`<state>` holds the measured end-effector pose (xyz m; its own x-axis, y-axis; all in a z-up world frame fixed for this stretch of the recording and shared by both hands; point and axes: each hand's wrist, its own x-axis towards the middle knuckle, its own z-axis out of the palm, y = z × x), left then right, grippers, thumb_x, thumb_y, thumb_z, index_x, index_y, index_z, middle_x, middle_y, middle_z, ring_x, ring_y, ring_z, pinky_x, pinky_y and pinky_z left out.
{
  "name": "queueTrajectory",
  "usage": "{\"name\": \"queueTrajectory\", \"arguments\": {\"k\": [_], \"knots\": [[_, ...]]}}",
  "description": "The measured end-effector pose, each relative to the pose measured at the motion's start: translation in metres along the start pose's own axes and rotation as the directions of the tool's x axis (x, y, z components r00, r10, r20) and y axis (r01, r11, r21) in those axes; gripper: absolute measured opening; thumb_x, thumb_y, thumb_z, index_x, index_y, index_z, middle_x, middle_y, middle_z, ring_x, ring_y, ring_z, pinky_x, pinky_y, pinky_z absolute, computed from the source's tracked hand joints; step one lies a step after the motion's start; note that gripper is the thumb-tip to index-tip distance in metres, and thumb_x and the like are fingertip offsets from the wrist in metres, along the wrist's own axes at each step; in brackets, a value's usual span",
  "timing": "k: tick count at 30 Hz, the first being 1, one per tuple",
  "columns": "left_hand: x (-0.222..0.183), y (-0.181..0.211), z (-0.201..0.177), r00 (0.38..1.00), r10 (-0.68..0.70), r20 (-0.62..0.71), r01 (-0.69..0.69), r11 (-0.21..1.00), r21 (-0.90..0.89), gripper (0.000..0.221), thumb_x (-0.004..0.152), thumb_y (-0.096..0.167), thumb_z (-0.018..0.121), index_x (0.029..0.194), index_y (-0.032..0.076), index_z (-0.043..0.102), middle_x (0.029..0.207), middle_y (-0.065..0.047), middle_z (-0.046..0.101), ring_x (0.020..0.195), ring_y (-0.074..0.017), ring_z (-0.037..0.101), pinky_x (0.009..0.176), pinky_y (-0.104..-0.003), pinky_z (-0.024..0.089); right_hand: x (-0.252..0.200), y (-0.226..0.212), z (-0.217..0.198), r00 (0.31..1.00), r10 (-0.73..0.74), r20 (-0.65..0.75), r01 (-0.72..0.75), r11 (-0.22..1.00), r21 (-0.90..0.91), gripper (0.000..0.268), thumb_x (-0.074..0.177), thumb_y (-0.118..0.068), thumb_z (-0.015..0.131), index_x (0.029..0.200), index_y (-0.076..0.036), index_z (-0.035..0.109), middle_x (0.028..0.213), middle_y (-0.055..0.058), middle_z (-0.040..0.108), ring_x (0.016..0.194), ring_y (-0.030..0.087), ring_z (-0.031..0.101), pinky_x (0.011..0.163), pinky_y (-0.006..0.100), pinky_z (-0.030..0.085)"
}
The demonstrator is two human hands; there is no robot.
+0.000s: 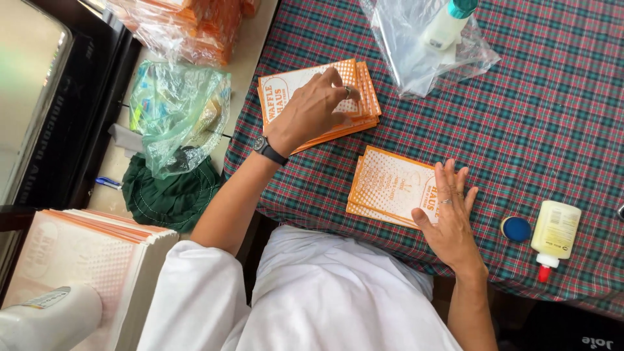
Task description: Folding and stacking paper food bags for a waffle shop.
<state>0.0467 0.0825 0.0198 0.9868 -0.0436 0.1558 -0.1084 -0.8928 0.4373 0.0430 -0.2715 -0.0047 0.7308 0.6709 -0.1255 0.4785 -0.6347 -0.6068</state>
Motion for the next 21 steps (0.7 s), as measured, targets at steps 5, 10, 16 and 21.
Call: {"name": "queueTrajectory", "arguments": {"k": [5,10,16,21], "knots": [[-0.004,-0.005,-0.018,0.979,0.067,-0.190,-0.045,0.992,0.118,0.065,0.097,-0.018,0.045,0.157,0.007,0.040,0.076,-0.006,0.051,0.060,-0.0206,0.047,0.049,-0.036,0.038,0.004,-0.014,-0.016,0.976,-0.055,-0.212,0.083,0.988,0.127,0.080,0.100,-0.053,0.042,0.162,-0.004,0.025,0.172,0.018,0.016,0.161,0.039,0.000,0.126,0.061,-0.002],[-0.043,0.086,-0.089,0.791,0.057,-0.609,-0.109,0.993,-0.049,0.044,0.118,-0.003,0.048,0.157,0.017,0.042,0.122,-0.004,0.059,0.102,-0.0238,0.063,0.092,-0.036,0.052,0.020,-0.034,-0.008,0.914,-0.091,-0.395,0.279,0.848,0.451,0.081,0.090,-0.025,0.066,0.158,-0.003,0.029,0.170,0.018,0.025,0.161,0.035,0.022,0.131,0.050,0.025],[-0.070,0.138,-0.079,0.698,-0.344,-0.628,-0.291,0.666,-0.687,0.043,0.111,0.002,0.059,0.152,-0.002,0.046,0.157,-0.013,0.055,0.103,-0.0142,0.069,0.078,-0.024,0.059,0.044,-0.051,0.004,0.903,0.009,-0.430,0.411,0.272,0.870,0.095,0.073,-0.028,0.087,0.148,-0.011,0.032,0.159,0.024,0.029,0.149,0.045,0.038,0.122,0.061,0.038],[-0.084,0.114,-0.064,0.894,-0.267,-0.359,-0.198,0.485,-0.852,0.023,0.090,0.014,0.065,0.105,-0.001,0.056,0.155,-0.018,0.042,0.074,-0.0096,0.055,0.064,-0.022,0.034,0.028,-0.039,0.001,0.768,0.179,-0.615,0.595,0.159,0.788,0.096,0.057,-0.076,0.091,0.112,0.000,0.067,0.111,0.020,0.071,0.110,0.036,0.071,0.109,0.056,0.058]]}}
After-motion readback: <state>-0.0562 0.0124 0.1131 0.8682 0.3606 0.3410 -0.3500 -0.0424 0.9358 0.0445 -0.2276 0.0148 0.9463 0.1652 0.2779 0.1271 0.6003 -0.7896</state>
